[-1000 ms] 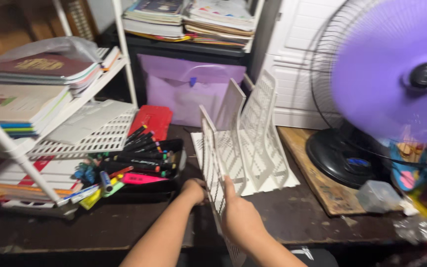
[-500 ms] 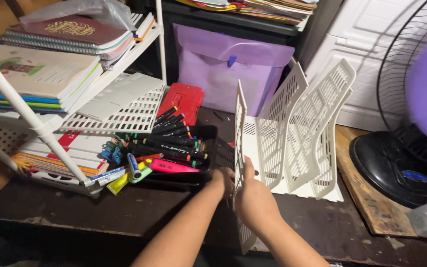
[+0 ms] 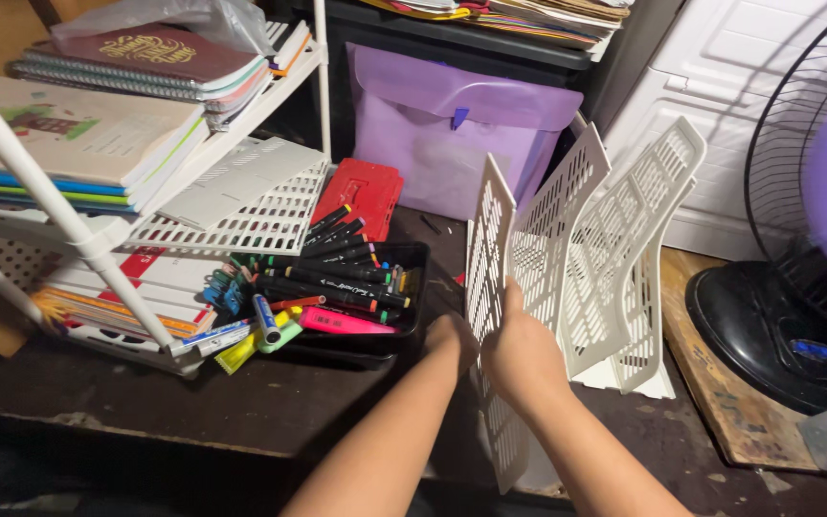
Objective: The person assembles a plastic magazine holder by hand, snapping several white slotted panels and dividers together on a desk.
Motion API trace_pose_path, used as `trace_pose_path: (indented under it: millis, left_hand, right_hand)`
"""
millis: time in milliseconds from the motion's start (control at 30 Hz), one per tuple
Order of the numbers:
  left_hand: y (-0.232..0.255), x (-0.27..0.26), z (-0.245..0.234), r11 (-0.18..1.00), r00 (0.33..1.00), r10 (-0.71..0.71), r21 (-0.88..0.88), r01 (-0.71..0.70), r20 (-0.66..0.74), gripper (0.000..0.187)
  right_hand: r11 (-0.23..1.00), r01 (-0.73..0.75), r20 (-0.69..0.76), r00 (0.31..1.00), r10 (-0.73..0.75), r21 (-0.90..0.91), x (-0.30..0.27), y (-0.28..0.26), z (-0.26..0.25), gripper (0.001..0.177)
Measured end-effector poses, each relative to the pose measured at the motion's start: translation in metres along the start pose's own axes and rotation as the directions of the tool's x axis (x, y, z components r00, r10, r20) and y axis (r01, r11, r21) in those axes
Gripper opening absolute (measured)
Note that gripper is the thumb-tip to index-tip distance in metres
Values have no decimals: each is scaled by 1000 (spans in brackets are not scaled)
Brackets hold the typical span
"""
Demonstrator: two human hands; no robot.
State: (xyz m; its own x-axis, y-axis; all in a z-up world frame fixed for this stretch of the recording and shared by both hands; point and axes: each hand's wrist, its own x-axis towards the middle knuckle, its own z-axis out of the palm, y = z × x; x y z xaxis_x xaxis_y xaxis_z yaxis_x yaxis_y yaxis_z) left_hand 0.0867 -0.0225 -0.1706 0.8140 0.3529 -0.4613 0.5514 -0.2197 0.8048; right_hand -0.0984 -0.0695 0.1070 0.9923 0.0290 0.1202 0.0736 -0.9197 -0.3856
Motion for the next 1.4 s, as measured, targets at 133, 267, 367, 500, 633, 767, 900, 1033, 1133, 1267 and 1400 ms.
trace_pose_path:
  millis: [133, 267, 367, 500, 633, 767, 900, 1033, 1133, 1267, 1400]
  left_hand:
    - [7, -5, 3, 994, 999, 18, 105, -13, -43, 33]
    - [18, 6, -9, 966, 992, 109, 240, -93, -57, 31]
    - [21, -3, -23, 899, 979, 174, 388, -202, 107, 30]
    - [22, -45, -54, 891, 942, 205, 347, -292, 266, 31]
    - [26, -93, -72, 861, 901, 376, 276, -426, 217, 40]
    - [37, -102, -85, 956, 916, 239, 90, -281, 324, 43]
    - [37, -95, -84, 952, 906, 253, 80, -296, 340, 45]
    - [22, -80, -72, 984, 875, 177, -67, -164, 450, 50]
    - [10, -72, -61, 985, 844, 125, -170, -41, 521, 50]
    - [2, -58, -55, 990, 826, 113, -134, -46, 553, 49]
    - [11, -66, -56, 994, 832, 74, -103, -21, 549, 40]
  right_hand:
    - [996, 88, -27, 996, -88, 2, 4, 27, 8, 81]
    - [999, 30, -65, 997, -28, 33, 1, 31, 12, 87]
    - [994, -29, -54, 998, 35, 101, 0, 27, 9, 89]
    - [998, -50, 4, 999, 50, 40, 2, 31, 3, 92]
    - [999, -42, -18, 999, 42, 20, -2, 52, -4, 93]
    - [999, -14, -44, 999, 16, 45, -2, 60, -4, 87]
    - [999, -40, -16, 999, 41, 28, 0, 49, 3, 90]
    - [999, 6, -42, 999, -4, 46, -5, 55, 0, 88]
    - [1000, -14, -34, 999, 15, 23, -13, 63, -9, 90]
    - [999, -30, -43, 999, 29, -16, -15, 58, -2, 84]
    - [998, -45, -23, 999, 46, 50, -15, 58, -8, 88]
